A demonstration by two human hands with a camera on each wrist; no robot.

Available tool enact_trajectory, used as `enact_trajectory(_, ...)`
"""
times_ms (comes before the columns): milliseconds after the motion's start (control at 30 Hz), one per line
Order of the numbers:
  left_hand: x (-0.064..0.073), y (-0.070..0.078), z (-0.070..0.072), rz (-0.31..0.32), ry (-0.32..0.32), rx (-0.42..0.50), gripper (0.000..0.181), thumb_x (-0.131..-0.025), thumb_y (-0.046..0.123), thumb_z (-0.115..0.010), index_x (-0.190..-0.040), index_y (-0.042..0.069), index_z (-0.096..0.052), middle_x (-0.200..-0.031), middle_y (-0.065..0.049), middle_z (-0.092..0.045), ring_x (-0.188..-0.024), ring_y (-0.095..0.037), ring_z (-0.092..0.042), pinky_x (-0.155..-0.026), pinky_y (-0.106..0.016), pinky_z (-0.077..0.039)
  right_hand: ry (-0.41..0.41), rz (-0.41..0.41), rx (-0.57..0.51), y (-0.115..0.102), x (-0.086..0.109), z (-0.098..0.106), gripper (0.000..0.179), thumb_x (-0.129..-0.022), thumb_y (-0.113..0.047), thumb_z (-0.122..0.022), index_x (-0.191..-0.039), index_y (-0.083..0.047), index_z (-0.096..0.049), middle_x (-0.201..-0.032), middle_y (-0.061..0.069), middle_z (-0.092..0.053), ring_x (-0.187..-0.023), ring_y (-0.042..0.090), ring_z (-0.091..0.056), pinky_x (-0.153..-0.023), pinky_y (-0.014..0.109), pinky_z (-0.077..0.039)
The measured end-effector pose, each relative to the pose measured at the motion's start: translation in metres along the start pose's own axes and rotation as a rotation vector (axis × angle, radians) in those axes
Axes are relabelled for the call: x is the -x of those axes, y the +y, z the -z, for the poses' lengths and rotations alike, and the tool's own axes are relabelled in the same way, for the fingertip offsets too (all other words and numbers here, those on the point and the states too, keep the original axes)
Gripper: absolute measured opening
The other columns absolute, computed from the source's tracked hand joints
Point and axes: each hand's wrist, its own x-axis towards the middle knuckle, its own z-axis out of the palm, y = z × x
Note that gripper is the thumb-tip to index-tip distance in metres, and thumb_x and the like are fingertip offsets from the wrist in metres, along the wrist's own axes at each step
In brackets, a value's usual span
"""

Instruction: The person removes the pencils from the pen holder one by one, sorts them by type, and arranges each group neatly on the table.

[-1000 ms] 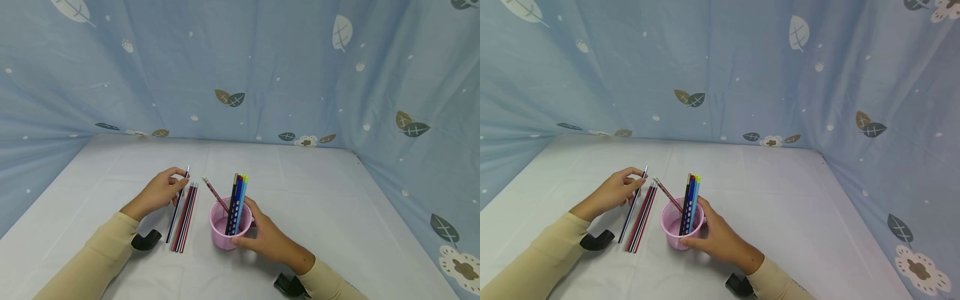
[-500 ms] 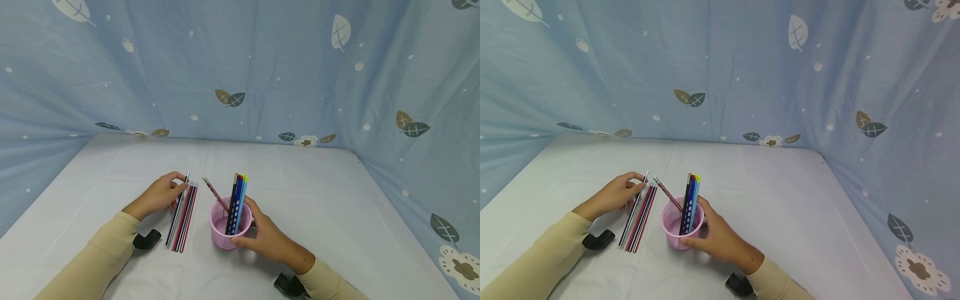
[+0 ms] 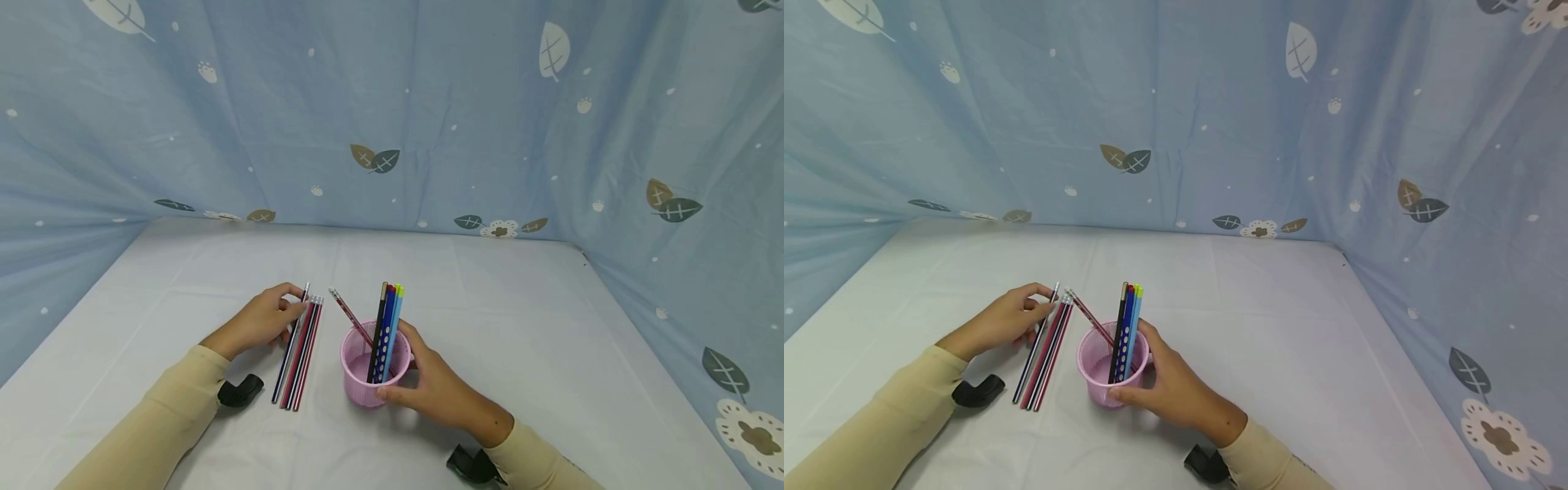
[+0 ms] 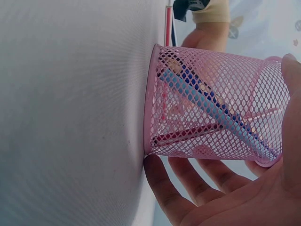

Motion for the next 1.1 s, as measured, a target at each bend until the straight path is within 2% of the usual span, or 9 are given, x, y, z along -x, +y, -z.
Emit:
enact_trajectory(300, 0.0005, -0.0012, -0.0012, 0.023, -0.025, 0.022, 0.046, -0.101, 0.022, -0.055, -0.142, 0.003, -0.043, -0.092, -0.011, -0.065, -0.054, -0.018, -0.059, -0.053, -0.035, -0.052, -0.002, -0.003, 0.0, -0.0002, -0.0001, -0.0001, 0.096, -0.085, -0.038, -0.08, -0.153, -0.048, -0.013, -0.156, -0.006, -0.039, -0.141, 0.023, -0.045, -0.115, 0.06, -0.031)
enact_trajectory(567, 0.0, -0.0018, -0.0029, 0.037, -0.024, 0.016, 0.049, -0.099, 0.024, -0.062, -0.141, 0.004, -0.045, -0.086, -0.01, -0.065, -0.054, -0.018, -0.062, -0.054, -0.035, -0.055, 0.001, 0.005, 0.009, -0.0004, 0.0002, 0.0, 0.096, -0.085, -0.038, -0.08, -0.153, -0.048, -0.013, -0.156, -0.006, -0.04, -0.14, 0.021, -0.046, -0.115, 0.059, -0.033)
enact_trajectory(1100, -0.0005, -0.002, -0.0048, 0.047, -0.012, -0.036, 0.048, -0.097, 0.02, -0.065, -0.139, 0.005, -0.048, -0.087, -0.01, -0.066, -0.054, -0.017, -0.064, -0.055, -0.035, -0.056, 0.004, 0.005, 0.005, -0.0017, 0.0005, -0.0001, 0.096, -0.085, -0.037, -0.08, -0.153, -0.047, -0.014, -0.156, -0.006, -0.039, -0.14, 0.02, -0.045, -0.116, 0.058, -0.032)
